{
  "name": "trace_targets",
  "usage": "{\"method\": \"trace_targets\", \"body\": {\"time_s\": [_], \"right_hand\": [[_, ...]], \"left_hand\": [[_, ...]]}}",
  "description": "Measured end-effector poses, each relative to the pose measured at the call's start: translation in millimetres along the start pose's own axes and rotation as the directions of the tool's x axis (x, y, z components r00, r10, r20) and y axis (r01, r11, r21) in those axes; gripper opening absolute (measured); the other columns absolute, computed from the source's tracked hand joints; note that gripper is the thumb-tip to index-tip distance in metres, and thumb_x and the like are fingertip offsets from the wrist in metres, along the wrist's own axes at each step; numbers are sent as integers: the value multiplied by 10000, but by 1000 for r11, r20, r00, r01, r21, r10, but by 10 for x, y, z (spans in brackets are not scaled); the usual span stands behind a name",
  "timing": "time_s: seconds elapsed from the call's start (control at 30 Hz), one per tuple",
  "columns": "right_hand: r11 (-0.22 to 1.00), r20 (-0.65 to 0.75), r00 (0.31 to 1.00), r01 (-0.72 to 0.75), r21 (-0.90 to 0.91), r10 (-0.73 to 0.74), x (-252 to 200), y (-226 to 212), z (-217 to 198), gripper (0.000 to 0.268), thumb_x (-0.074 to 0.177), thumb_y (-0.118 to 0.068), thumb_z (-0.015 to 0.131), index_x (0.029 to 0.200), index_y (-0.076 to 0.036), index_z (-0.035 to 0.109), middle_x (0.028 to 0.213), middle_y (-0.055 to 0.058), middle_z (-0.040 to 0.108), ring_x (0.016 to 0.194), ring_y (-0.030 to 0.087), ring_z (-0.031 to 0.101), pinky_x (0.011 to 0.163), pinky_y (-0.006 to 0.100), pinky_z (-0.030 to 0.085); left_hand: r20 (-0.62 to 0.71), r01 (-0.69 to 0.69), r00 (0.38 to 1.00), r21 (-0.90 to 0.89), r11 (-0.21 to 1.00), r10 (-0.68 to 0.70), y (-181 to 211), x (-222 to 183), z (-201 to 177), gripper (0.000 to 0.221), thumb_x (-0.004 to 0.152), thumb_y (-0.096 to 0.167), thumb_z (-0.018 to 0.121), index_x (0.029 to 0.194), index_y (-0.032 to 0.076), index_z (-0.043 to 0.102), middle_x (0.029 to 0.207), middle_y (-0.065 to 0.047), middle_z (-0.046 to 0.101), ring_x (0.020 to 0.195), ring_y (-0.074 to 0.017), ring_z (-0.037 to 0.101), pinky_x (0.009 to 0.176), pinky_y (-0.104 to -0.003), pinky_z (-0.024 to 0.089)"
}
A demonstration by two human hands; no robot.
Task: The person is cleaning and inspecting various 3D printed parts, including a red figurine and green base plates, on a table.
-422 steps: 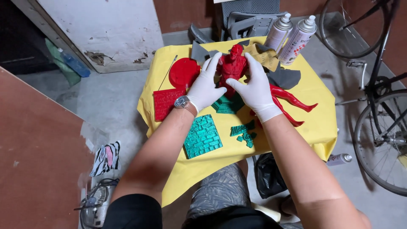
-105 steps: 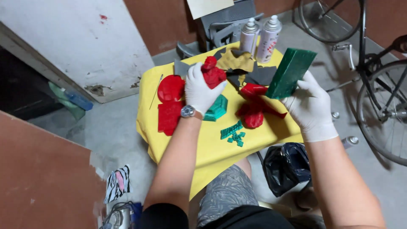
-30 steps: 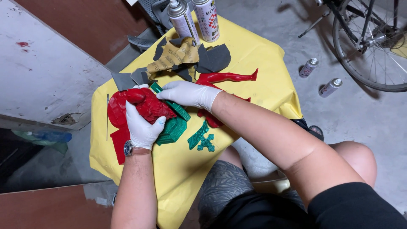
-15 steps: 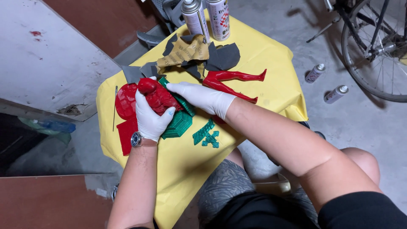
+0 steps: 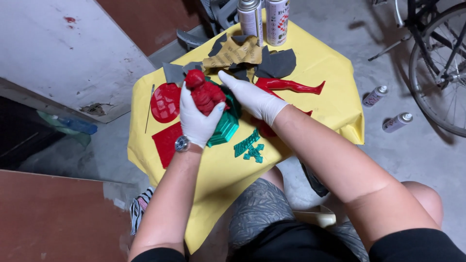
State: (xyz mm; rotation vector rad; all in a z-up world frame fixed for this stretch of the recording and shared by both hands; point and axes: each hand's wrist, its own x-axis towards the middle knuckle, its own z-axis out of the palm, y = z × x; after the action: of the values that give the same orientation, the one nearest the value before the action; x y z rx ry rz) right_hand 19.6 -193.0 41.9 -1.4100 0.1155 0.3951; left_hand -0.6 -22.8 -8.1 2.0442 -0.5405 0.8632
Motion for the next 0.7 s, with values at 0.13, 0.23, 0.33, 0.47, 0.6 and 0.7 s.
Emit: {"method": "trace_targets", "body": {"time_s": [0.13, 0.23, 0.33, 0.47, 0.6, 0.7], "right_hand": [[989, -1, 1000, 21, -144, -22, -99, -261, -23, 912, 859, -743, 593, 1428, -30, 583, 1534, 186, 519, 1459, 312, 452, 1198, 472, 388], [957, -47, 996, 53, -284, -69, -51, -290, -38, 950, 862, -776, 560, 1412, -2, 592, 1531, 185, 517, 1474, 294, 420, 1241, 430, 320], [972, -80, 990, 96, -212, -115, -130, -320, 1, 920, 887, -761, 565, 1392, 7, 591, 1487, 188, 566, 1462, 329, 447, 1241, 437, 322], [960, -124, 990, 29, -280, -66, -457, -514, 102, 887, 895, -752, 524, 1406, -31, 599, 1500, 142, 566, 1472, 274, 436, 1246, 415, 308], [990, -122, 992, 23, -138, -40, -291, -329, -18, 817, 942, -682, 527, 1425, -26, 581, 1409, 172, 620, 1294, 320, 625, 1088, 423, 510], [992, -106, 993, 38, -121, -51, -254, -275, -57, 832, 942, -688, 533, 1429, -13, 568, 1408, 192, 609, 1282, 336, 633, 1063, 422, 533]], "left_hand": [[-85, -5, 996, 96, 995, 13, 62, 63, 133, 1006, 745, 388, 942, 1494, 3, 392, 1399, -227, 536, 1286, -428, 573, 1129, -500, 461], [-155, 9, 988, 210, 978, 24, 46, 81, 229, 1031, 736, 444, 937, 1481, -21, 398, 1409, -254, 507, 1302, -446, 555, 1132, -520, 454], [-203, 26, 979, 268, 963, 31, 45, 82, 287, 1030, 738, 506, 911, 1474, -10, 409, 1413, -230, 513, 1301, -416, 572, 1111, -500, 474], [-233, 24, 972, 257, 966, 38, 36, 85, 315, 1060, 705, 557, 904, 1485, 20, 428, 1406, -216, 530, 1275, -412, 590, 1084, -502, 494], [-194, 68, 981, 188, 980, -31, 184, 114, 252, 1030, 707, 512, 913, 1489, 41, 437, 1367, -220, 560, 1209, -441, 619, 1030, -536, 522], [-159, 146, 980, 154, 977, -121, 247, 118, 201, 1043, 727, 498, 910, 1520, 53, 398, 1375, -234, 551, 1233, -460, 604, 1049, -543, 501]]}}
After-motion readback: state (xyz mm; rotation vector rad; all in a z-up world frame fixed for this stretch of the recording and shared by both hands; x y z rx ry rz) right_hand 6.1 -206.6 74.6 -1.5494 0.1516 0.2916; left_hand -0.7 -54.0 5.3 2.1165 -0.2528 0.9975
